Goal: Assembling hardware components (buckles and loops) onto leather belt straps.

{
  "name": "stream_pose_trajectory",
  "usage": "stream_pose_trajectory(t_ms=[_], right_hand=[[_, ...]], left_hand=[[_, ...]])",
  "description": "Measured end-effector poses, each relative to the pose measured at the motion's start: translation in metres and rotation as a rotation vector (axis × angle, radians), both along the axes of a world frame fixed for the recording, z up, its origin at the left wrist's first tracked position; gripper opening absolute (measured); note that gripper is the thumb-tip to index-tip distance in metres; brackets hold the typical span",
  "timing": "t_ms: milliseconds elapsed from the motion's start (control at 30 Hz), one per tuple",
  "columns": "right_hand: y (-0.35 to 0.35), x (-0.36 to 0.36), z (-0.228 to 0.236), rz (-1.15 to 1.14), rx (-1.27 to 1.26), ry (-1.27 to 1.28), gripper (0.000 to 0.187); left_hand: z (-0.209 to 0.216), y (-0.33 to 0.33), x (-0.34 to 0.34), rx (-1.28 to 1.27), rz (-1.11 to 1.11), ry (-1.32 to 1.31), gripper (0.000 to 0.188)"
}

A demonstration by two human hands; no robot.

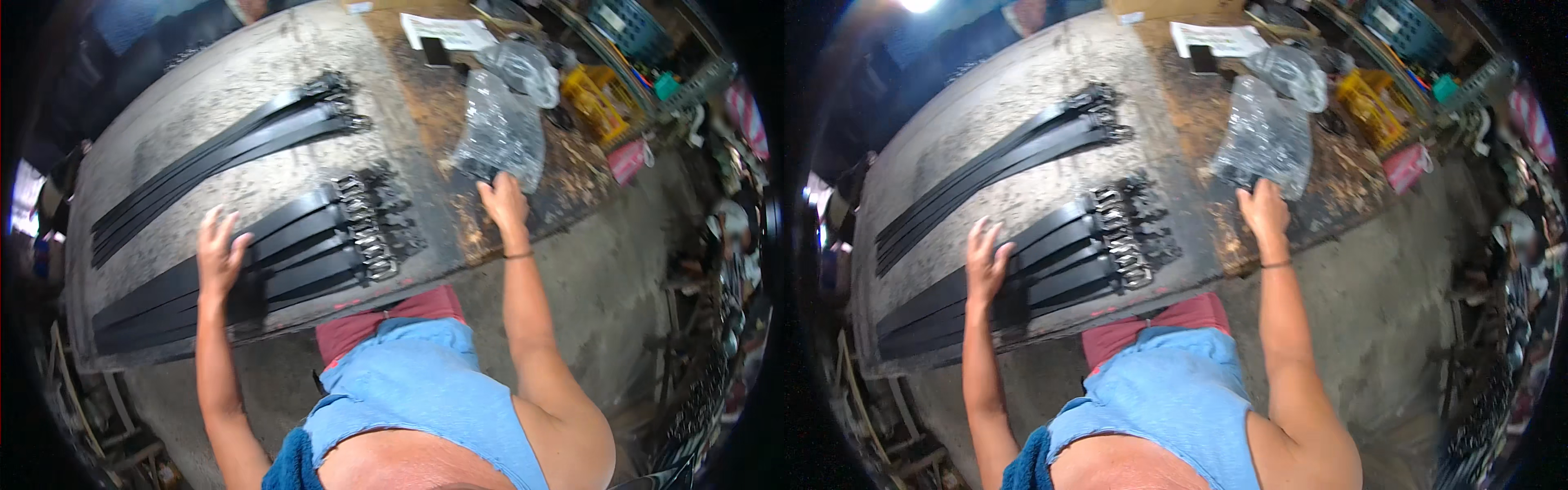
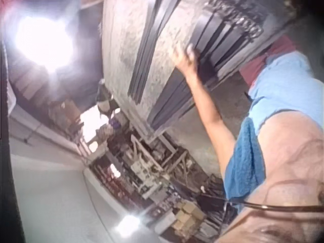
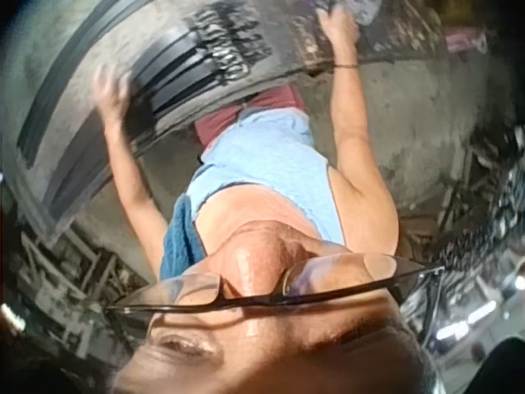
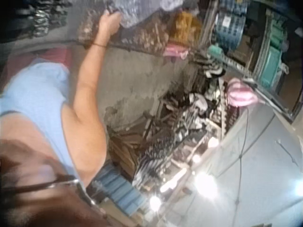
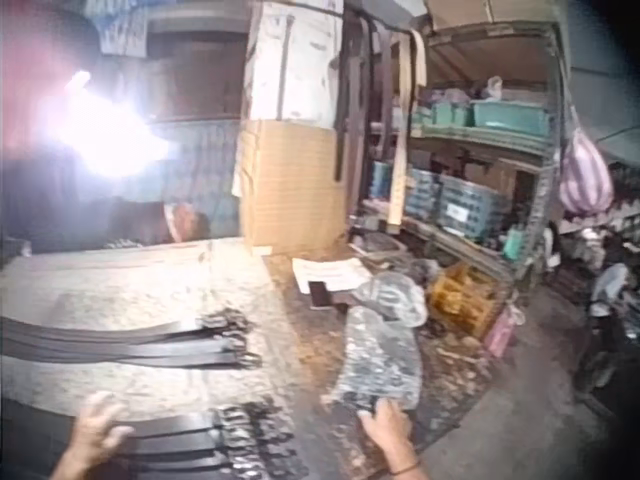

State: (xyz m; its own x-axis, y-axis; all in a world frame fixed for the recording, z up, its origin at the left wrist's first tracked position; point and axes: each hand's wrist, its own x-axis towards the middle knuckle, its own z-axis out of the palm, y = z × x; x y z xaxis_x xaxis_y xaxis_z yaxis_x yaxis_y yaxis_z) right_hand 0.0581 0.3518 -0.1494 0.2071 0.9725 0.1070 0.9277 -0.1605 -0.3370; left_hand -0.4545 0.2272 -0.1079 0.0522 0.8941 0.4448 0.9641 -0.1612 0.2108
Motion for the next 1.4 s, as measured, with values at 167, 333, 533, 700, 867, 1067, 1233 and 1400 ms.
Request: stream_pose_trajectory(t_ms=[167, 333, 533, 700, 867, 1067, 1233, 1400], right_hand=[[-0.022, 0.008, -0.02, 0.066, 0.202, 0.056, 0.019], [-0.036, 0.001, -0.031, 0.035, 0.545, 0.301, 0.011], [-0.038, 0.013, -0.042, -0.179, 0.566, 0.655, 0.014], [-0.034, 0.002, -0.045, -0.125, 0.656, 0.803, 0.013], [-0.036, 0.005, -0.046, -0.058, 0.699, 0.737, 0.015], [-0.038, 0.008, -0.045, -0.013, 0.704, 0.726, 0.015], [-0.041, 0.007, -0.04, -0.04, 0.663, 0.795, 0.012], [-0.04, 0.005, -0.038, -0.023, 0.694, 0.787, 0.012]], left_hand=[[-0.011, 0.08, 0.045, -0.084, -0.097, -0.091, 0.037], [-0.026, 0.152, 0.082, -0.151, -0.054, -0.105, 0.041], [-0.04, 0.225, 0.13, -0.179, -0.084, -0.037, 0.049], [-0.046, 0.249, 0.133, -0.268, 0.052, 0.094, 0.057], [-0.043, 0.241, 0.138, -0.079, -0.055, 0.241, 0.058], [-0.004, 0.21, 0.128, -0.025, -0.142, 0.083, 0.04], [0.046, 0.15, 0.108, -0.073, 0.041, -0.138, 0.036], [0.061, 0.074, 0.07, 0.001, 0.063, -0.719, 0.019]])
